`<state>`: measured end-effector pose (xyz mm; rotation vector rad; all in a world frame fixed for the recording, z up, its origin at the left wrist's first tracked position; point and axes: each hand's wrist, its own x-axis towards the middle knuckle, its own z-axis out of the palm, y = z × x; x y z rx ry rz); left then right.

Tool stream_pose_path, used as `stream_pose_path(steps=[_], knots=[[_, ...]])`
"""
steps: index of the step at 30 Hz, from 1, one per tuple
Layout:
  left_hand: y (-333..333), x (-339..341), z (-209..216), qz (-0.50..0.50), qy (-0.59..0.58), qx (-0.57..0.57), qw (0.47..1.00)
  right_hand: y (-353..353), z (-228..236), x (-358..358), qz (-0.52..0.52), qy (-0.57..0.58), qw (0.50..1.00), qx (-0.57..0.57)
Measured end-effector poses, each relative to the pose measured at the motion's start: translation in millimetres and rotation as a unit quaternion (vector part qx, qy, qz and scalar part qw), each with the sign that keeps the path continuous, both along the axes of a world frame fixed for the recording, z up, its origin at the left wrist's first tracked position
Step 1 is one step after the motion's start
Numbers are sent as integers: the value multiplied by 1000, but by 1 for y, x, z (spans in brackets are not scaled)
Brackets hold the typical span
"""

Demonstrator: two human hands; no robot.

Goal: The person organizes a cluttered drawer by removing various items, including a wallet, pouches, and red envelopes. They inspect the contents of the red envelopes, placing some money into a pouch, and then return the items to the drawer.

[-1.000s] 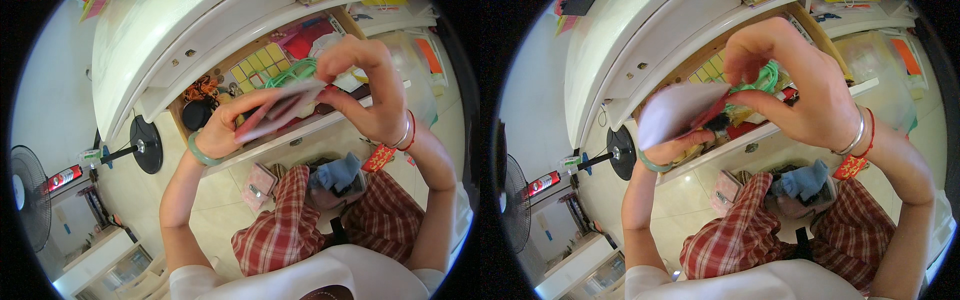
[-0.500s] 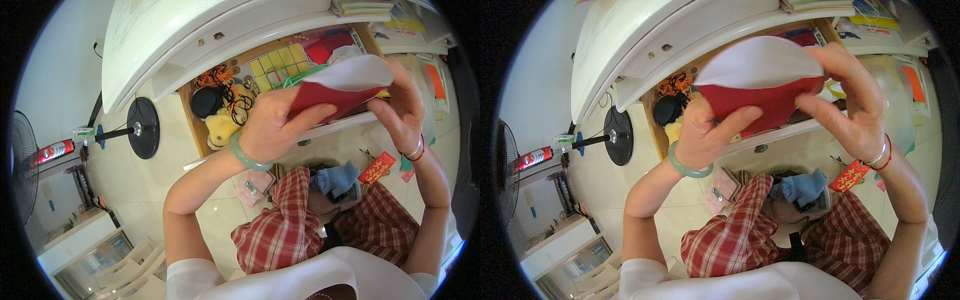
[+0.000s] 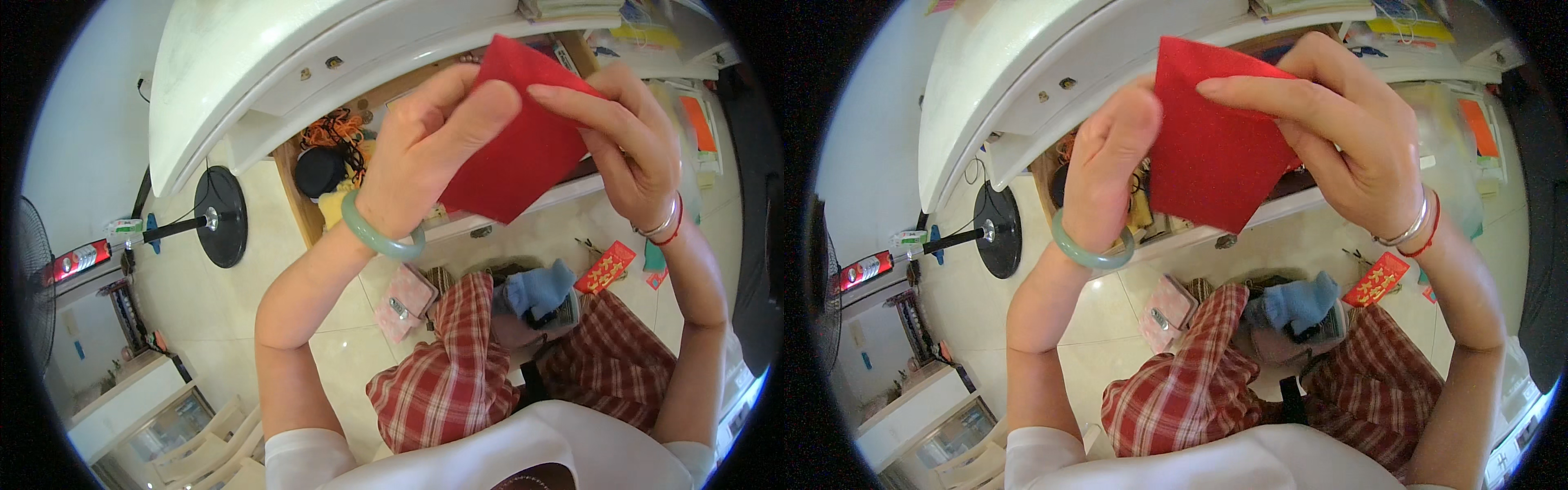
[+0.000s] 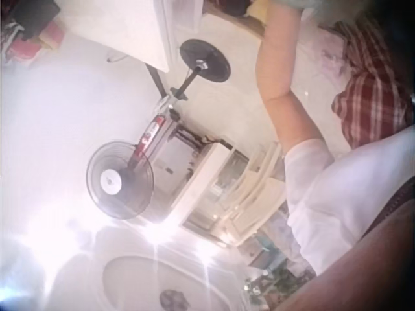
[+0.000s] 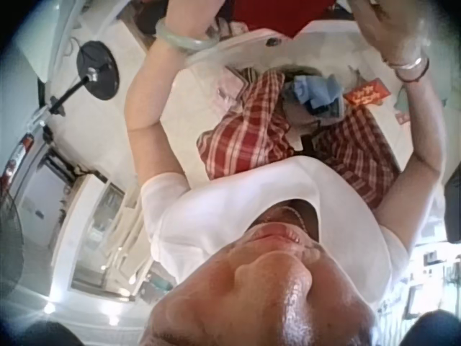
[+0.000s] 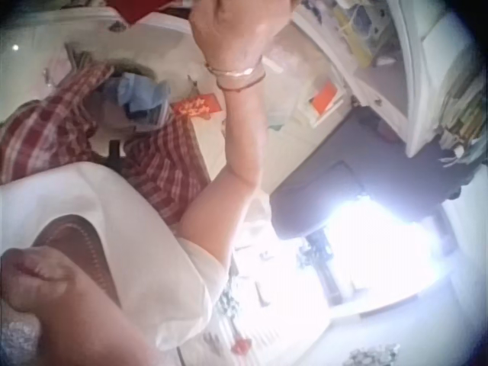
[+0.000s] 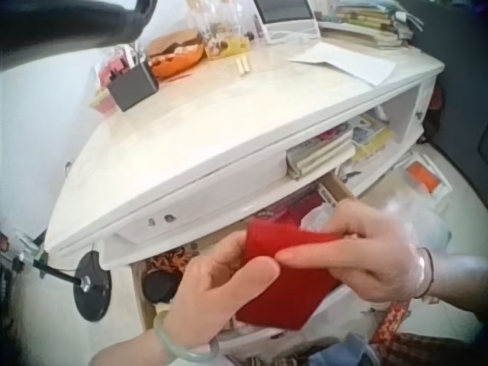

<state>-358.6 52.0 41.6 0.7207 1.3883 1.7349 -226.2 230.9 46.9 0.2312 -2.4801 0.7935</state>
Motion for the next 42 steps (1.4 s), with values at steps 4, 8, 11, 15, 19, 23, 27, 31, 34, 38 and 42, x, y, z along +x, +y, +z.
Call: stream_pose_path(steps=[4, 8, 11, 15, 19, 23, 27, 31, 34, 38, 42], knots=[[13, -5, 1, 7, 27, -73, 997, -3, -6, -4, 83, -15, 996, -7], [-1, -22, 8, 84, 297, -178, 934, 16, -15, 5, 78, -44, 986, -140], [-20, -48, -16, 83, 515, -172, 836, 49, -10, 24, -70, -137, 949, -274], [-33, -49, -18, 102, 735, -113, 660, 103, -40, 41, -125, -182, 952, -210], [-55, -59, -11, 102, 772, -125, 615, 60, -58, 36, -57, -259, 954, -143], [-65, -59, -13, 53, 807, -246, 535, 17, -91, -14, -29, -194, 980, 19], [-58, -61, -20, 57, 807, -292, 510, 13, -117, -76, 51, -276, 956, -87], [-57, -59, -33, 60, 832, -266, 483, -9, -99, -54, 179, -297, 935, 75], [-45, -53, -40, 37, 833, -214, 508, -14, -78, -16, 257, -263, 930, -6], [-20, -58, -64, -8, 833, -164, 528, -13, -62, -3, 253, -337, 906, -27], [2, -75, -97, -25, 844, -187, 502, -17, -56, 1, 239, -331, 910, -73]])
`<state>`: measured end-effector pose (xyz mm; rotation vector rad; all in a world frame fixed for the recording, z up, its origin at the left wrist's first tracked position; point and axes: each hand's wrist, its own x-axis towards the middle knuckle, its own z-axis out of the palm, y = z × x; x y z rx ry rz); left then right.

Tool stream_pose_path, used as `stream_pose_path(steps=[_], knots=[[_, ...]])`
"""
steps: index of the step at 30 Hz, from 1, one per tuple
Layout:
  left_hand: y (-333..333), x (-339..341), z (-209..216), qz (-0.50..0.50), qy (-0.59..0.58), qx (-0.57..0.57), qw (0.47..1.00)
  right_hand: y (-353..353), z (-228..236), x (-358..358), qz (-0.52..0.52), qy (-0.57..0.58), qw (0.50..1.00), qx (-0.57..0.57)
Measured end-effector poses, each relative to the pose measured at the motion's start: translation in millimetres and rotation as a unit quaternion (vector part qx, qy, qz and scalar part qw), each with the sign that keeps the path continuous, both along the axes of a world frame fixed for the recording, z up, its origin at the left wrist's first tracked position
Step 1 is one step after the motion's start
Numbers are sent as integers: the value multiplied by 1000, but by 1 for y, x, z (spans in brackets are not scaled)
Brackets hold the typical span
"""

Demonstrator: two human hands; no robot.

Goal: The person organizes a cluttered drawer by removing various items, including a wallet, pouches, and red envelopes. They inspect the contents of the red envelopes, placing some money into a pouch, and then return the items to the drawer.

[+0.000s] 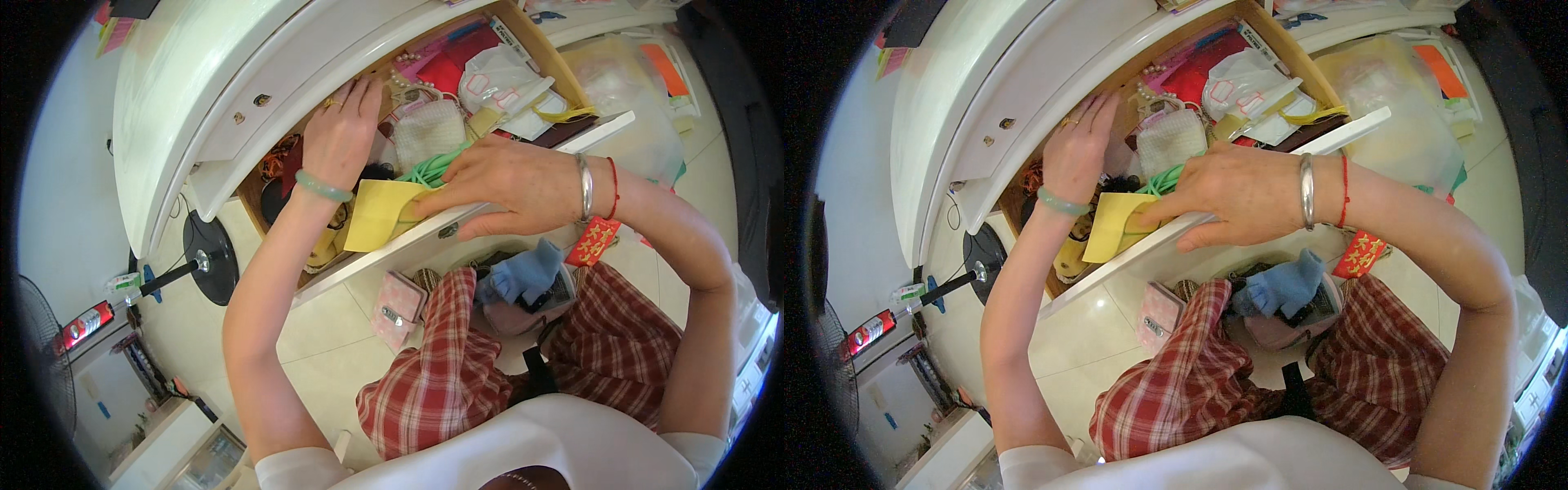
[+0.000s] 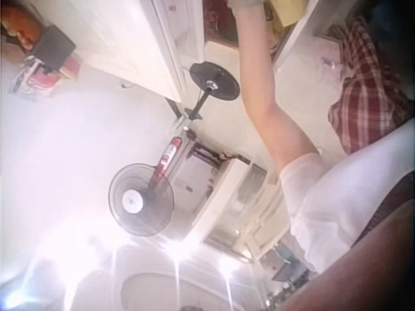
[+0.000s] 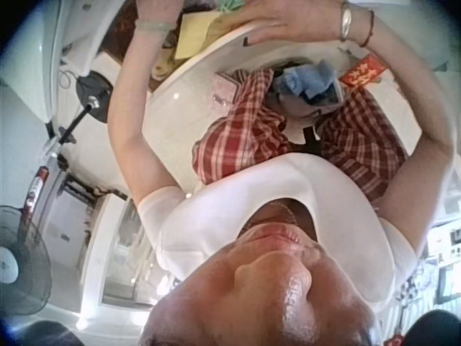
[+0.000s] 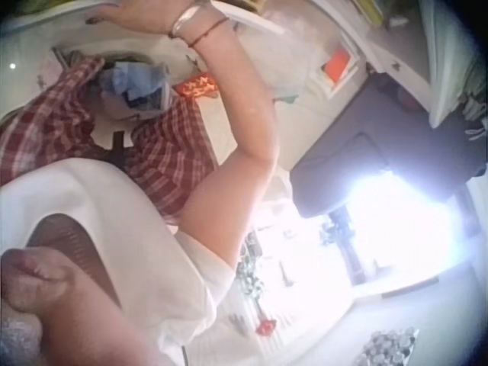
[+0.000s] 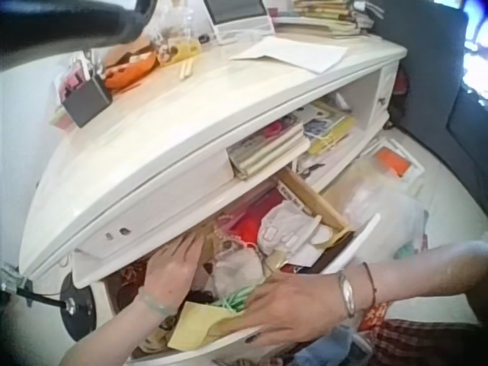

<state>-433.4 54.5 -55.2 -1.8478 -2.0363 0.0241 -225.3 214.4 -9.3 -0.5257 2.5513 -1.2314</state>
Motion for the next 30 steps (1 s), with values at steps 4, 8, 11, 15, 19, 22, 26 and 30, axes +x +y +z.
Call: stream_pose_path(steps=[4, 8, 11, 15, 19, 22, 26, 30], knots=[[4, -5, -27, 79, -31, -52, 995, -2, 3, 11, -55, 96, 993, 38], [-10, 6, -15, 110, -178, -155, 966, 25, 15, 32, -95, 244, 964, 56], [-17, 5, 2, 54, -293, -86, 951, 75, 39, 76, -226, 119, 964, -72], [-11, 23, 42, 77, -337, -53, 937, 107, 14, 167, -419, -147, 884, -143], [16, 63, 86, 41, -419, 20, 907, 90, -96, 248, -468, -161, 855, 159], [37, 94, 105, -51, -406, 20, 912, 79, -145, 282, -423, -103, 839, 325], [54, 130, 125, -150, -420, -52, 894, 74, -183, 290, -415, -88, 839, 342], [70, 167, 118, -142, -573, -158, 792, 87, -107, 266, -454, -90, 874, 149]])
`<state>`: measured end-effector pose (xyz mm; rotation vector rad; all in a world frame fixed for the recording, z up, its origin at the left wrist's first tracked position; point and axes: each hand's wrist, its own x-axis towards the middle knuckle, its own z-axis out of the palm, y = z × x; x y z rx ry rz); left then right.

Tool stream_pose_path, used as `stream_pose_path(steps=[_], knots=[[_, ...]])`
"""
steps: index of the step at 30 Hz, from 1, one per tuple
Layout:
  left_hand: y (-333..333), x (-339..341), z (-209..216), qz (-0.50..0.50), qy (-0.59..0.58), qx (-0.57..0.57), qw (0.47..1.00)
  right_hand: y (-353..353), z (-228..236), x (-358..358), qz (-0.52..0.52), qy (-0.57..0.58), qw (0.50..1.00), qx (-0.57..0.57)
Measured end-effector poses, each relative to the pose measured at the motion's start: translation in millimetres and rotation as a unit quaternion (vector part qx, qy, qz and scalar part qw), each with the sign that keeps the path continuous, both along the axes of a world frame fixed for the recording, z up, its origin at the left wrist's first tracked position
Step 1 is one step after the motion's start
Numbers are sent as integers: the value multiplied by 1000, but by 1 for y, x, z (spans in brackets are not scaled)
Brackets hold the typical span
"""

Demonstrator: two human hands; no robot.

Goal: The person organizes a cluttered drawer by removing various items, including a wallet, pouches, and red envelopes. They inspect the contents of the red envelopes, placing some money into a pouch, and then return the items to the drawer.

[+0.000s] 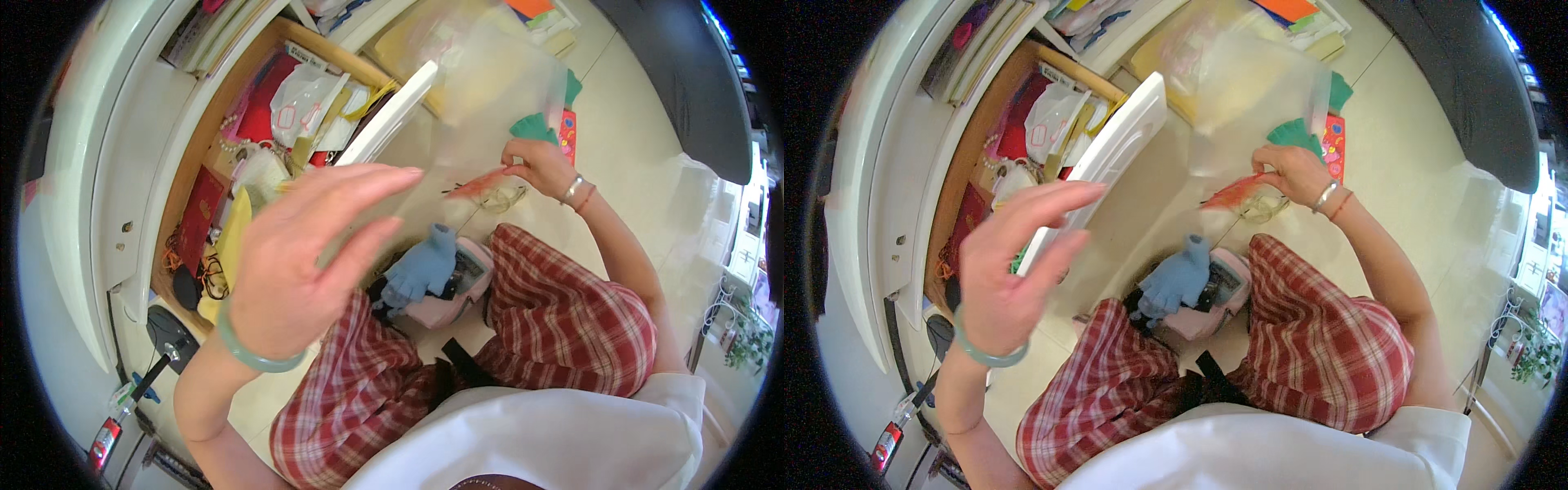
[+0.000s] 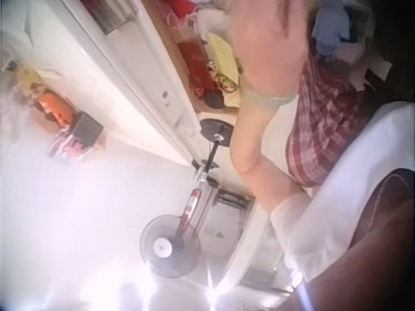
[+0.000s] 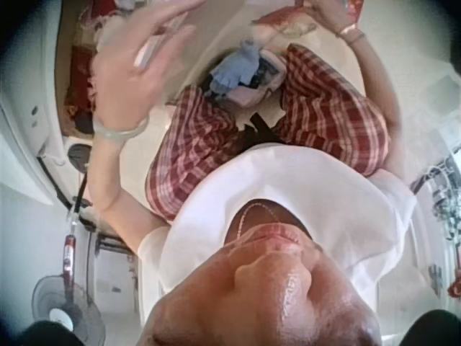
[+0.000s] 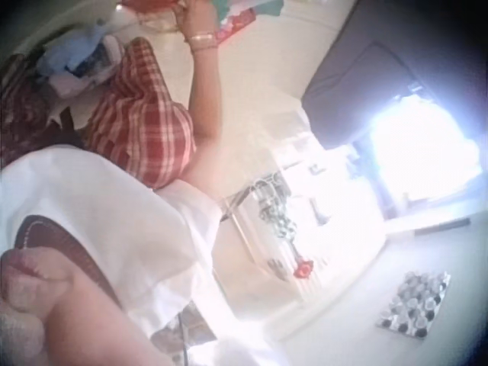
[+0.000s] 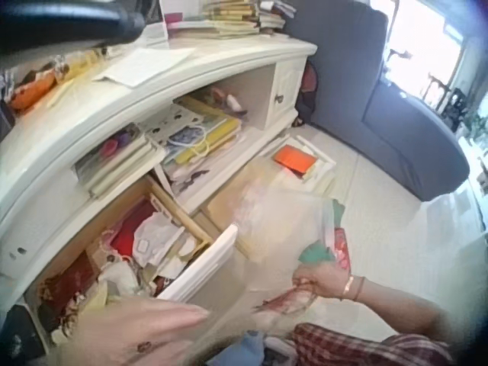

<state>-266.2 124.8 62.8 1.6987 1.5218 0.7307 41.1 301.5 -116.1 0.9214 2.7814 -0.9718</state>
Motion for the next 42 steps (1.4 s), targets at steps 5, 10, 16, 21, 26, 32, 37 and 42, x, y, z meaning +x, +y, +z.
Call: stream_pose_path(steps=[5, 10, 16, 21, 26, 32, 37, 42], knots=[[20, 37, -62, 7, -16, -25, 1000, -11, 74, -18, 6, 281, 959, -46], [20, 57, -88, -13, 4, -54, 998, -17, 75, -29, 25, 402, 911, -88], [6, 57, -105, 107, -51, -117, 986, -29, 74, -47, -161, 476, 782, -368], [-1, 60, -106, 86, -200, -192, 957, -28, 68, -47, -167, 353, 816, -426], [2, 64, -109, 113, 33, -88, 989, -37, 62, -53, -186, 346, 795, -461], [3, 62, -117, 209, -266, -175, 925, -54, 56, -60, -186, 332, 825, -418], [7, 59, -112, 249, -419, -234, 841, -58, 51, -64, -141, 319, 921, -171], [0, 66, -113, 241, -353, -200, 882, -66, 43, -67, -102, 293, 945, -105]])
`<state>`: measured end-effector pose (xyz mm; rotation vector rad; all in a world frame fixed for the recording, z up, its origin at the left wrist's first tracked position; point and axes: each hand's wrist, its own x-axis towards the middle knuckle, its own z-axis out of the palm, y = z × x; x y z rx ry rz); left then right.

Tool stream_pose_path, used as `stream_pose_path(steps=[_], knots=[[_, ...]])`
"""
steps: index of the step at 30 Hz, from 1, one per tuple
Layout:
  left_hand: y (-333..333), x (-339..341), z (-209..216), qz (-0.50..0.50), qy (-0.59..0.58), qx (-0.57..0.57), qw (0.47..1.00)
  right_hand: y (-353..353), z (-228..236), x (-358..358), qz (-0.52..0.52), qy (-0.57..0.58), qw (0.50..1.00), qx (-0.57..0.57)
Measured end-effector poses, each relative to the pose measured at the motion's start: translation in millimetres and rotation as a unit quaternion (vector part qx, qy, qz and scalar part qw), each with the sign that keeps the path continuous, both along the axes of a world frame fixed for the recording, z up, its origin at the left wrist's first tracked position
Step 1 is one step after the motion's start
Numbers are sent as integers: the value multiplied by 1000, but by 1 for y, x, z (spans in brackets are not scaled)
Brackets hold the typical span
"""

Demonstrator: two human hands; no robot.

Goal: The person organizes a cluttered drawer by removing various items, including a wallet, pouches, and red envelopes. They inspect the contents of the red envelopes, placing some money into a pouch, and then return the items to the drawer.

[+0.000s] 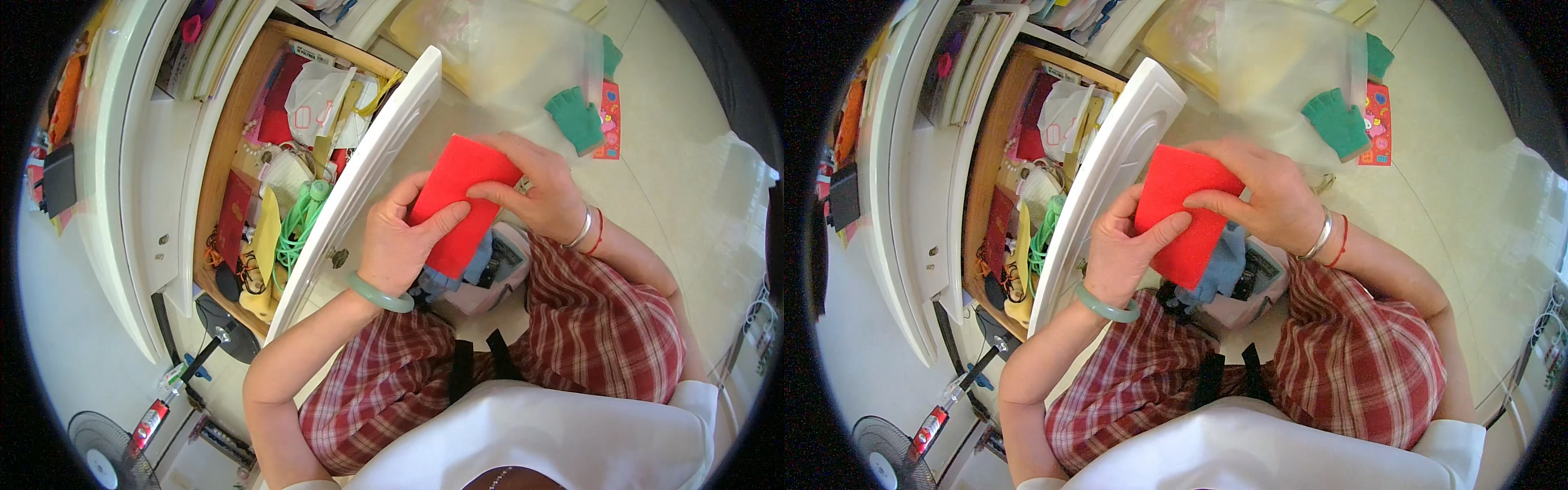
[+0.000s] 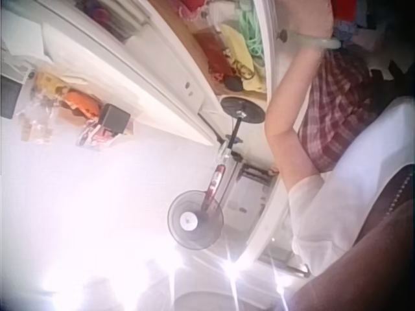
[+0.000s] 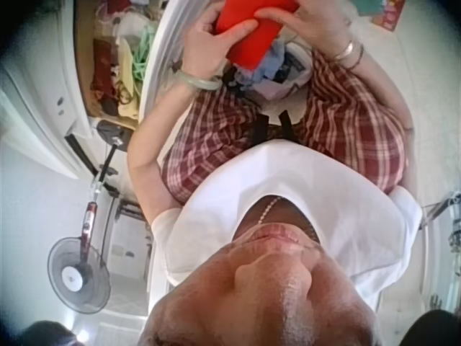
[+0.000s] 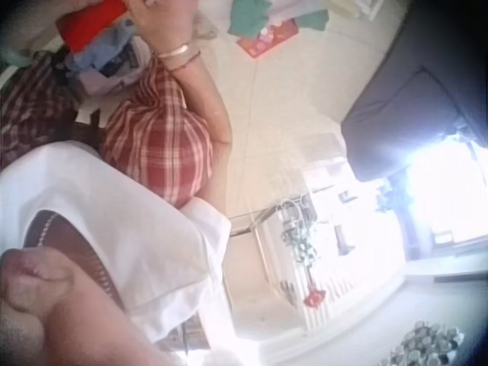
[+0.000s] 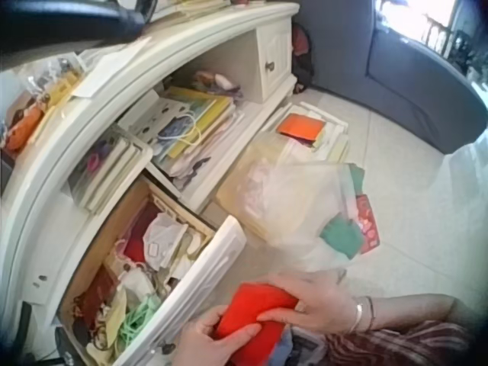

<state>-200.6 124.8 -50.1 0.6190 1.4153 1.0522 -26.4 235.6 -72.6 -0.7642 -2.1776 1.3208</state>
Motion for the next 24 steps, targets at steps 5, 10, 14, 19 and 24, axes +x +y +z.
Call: stream_pose_path(steps=[5, 10, 14, 19, 24], knots=[[3, -1, 11, -45, -64, -54, 995, -3, -2, -8, 34, -70, 991, 112], [6, 1, 6, -17, -48, -6, 999, -5, -3, -6, -27, -28, 994, 107], [7, 1, 7, -30, 2, -21, 999, 13, -10, 3, 26, -23, 976, 217], [7, -3, 11, 34, -74, -63, 995, 5, 7, -4, 66, -75, 964, 246], [2, -2, 2, -75, 141, 49, 986, -10, -7, -2, 88, -35, 983, 154]])
